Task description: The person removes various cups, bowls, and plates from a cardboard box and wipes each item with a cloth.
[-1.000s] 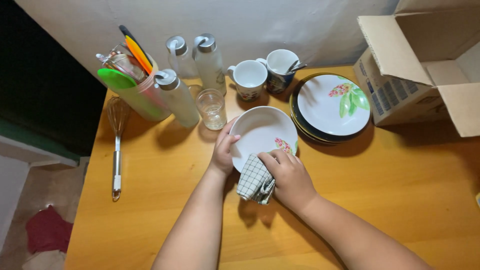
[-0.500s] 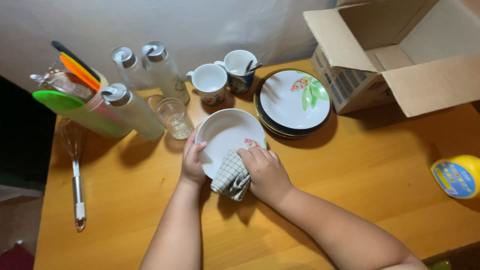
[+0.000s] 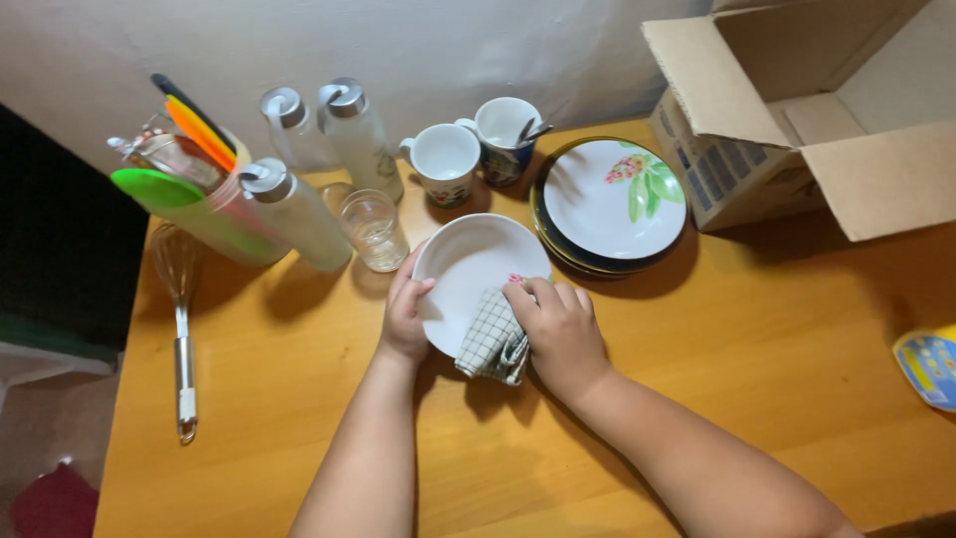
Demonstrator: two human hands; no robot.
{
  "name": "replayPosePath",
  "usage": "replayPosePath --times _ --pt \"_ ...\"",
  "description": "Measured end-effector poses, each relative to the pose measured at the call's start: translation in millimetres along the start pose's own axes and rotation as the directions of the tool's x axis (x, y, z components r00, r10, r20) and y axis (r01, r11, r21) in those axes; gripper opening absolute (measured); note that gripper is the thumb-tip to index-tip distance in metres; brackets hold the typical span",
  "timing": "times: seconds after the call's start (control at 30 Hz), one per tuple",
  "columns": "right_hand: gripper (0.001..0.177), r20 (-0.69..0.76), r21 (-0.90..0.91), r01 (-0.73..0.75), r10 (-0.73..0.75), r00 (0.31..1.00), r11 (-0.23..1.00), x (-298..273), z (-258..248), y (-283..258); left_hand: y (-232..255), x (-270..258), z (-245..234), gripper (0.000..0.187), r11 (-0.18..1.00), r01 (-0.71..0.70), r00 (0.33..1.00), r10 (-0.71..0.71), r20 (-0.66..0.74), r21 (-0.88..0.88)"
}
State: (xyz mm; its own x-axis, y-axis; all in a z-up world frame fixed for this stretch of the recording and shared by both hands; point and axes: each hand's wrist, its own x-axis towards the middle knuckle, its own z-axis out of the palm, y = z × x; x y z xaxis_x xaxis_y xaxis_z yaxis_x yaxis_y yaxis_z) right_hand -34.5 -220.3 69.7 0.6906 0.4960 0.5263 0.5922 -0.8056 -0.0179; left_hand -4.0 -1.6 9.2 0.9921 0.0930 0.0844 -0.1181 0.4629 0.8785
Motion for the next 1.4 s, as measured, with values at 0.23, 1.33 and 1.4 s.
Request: replayPosePath --times 0.23,1.33,1.4 --pt "0.048 -0.063 -0.025 -0.062 0.06 0.996 0.998 0 5 16 12 -3 18 0.067 0.999 0.012 0.999 -0.013 -0.045 -0.03" --pt "0.047 0.009 0.412 0.076 -0.088 0.996 0.908 -6 -3 -14 11 -5 7 0.044 0.995 0.037 0.998 -0.033 -0.055 0.091" --pt "0.058 -0.008 0.522 0.133 -0.151 0.988 0.842 -5 -11 -23 4 -3 0 0.043 0.995 0.019 0.999 -0.014 -0.052 0.102"
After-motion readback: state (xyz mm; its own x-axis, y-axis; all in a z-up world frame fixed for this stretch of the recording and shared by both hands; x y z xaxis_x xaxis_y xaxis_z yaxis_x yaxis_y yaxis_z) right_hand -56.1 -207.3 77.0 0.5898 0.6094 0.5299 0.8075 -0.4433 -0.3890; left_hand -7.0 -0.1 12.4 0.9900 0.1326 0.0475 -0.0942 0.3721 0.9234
